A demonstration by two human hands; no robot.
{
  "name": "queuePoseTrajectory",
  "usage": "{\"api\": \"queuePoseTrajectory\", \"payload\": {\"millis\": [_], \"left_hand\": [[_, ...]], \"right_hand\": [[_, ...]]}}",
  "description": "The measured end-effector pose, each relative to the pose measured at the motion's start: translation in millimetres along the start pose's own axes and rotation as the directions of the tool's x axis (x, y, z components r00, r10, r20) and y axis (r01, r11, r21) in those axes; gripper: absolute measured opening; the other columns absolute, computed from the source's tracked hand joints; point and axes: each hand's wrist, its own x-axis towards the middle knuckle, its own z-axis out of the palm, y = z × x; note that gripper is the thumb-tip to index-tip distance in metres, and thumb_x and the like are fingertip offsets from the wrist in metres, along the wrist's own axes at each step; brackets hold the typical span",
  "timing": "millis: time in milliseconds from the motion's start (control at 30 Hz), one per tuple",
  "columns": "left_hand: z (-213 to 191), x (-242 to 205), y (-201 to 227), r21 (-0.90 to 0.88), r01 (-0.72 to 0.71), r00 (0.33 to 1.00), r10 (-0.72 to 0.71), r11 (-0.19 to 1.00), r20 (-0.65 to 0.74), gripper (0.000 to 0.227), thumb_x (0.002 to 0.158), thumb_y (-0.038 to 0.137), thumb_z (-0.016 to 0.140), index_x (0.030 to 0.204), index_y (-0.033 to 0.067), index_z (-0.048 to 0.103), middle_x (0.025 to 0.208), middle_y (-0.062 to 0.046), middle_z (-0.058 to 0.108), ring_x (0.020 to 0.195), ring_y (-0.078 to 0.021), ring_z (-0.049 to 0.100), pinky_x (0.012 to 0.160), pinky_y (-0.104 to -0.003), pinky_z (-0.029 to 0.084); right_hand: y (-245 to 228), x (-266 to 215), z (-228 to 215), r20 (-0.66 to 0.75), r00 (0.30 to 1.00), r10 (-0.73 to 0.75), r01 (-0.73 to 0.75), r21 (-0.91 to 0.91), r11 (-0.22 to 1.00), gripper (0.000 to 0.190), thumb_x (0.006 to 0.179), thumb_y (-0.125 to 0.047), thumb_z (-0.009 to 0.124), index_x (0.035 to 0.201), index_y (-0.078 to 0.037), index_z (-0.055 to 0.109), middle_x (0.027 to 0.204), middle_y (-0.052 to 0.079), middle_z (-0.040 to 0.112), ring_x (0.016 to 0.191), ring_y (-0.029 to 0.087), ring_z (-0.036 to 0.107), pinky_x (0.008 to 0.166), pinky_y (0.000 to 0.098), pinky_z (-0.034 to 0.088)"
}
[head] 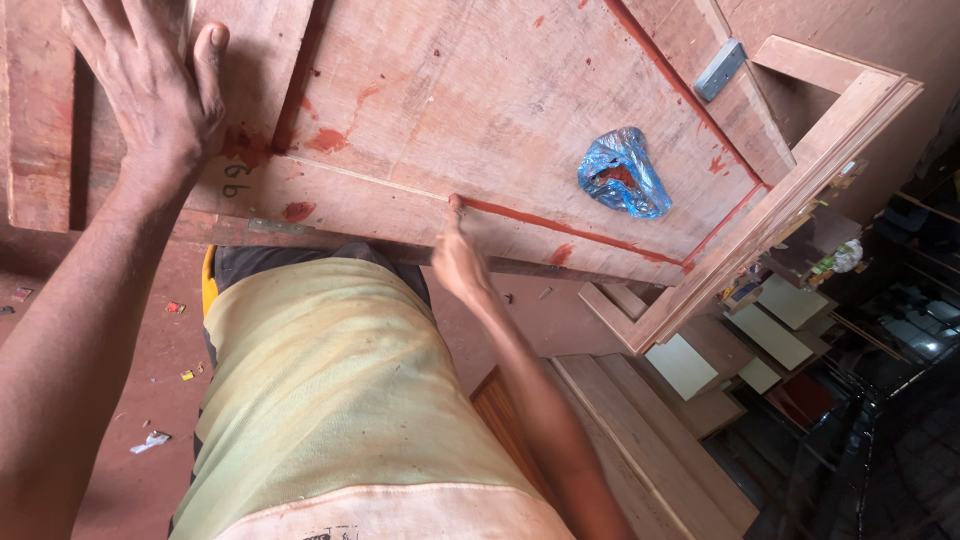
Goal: The person applies reddish-brown wood filler to the grooves and edges of a wooden door using a small putty knife. They repeatedly scoop filler from a blue plastic bag and smooth it into the seams, working along the door's frame and panels.
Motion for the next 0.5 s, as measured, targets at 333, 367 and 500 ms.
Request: {"api": "queuePoseTrajectory", "payload": {"millis": [333, 367, 500], "left_hand": [[43.3, -9.4, -48.3, 0.165, -0.082, 0.991, 0.098, 0.983, -0.093, 0.073, 0.114, 0.032, 0.047, 0.168, -0.0063, 0.014, 0.164, -0.042, 0.015, 0.154, -0.0572, 0.018, 0.128, -0.065, 0.019], [42.1, -10.8, -49.7, 0.149, -0.073, 0.992, 0.088, 0.986, -0.091, 0.073, 0.114, 0.032, 0.047, 0.166, -0.0069, 0.015, 0.162, -0.043, 0.019, 0.152, -0.0561, 0.024, 0.126, -0.064, 0.022], [33.4, -12.2, -40.1, 0.053, -0.055, 0.992, 0.06, 0.997, -0.107, 0.061, 0.114, 0.031, 0.049, 0.154, -0.0106, 0.029, 0.138, -0.039, 0.048, 0.122, -0.0532, 0.05, 0.104, -0.058, 0.042]], "right_hand": [[85.6, 11.7, -29.5, -0.206, 0.926, -0.317, 0.236, -0.34, 0.91, 0.081, 0.086, 0.006, 0.051, 0.152, -0.04, 0.052, 0.061, 0.005, 0.056, 0.05, 0.018, 0.053, 0.049, 0.0408, 0.05], [107.3, 5.1, -35.0, -0.162, 0.967, -0.196, 0.136, -0.323, 0.937, 0.08, 0.087, 0.007, 0.051, 0.15, -0.042, 0.052, 0.06, 0.007, 0.056, 0.049, 0.021, 0.054, 0.048, 0.0427, 0.051], [207.9, -9.8, -60.9, -0.18, 0.983, -0.034, -0.033, -0.359, 0.933, 0.077, 0.09, 0.005, 0.052, 0.147, -0.046, 0.055, 0.071, 0.015, 0.065, 0.064, 0.031, 0.065, 0.069, 0.0492, 0.055]]}}
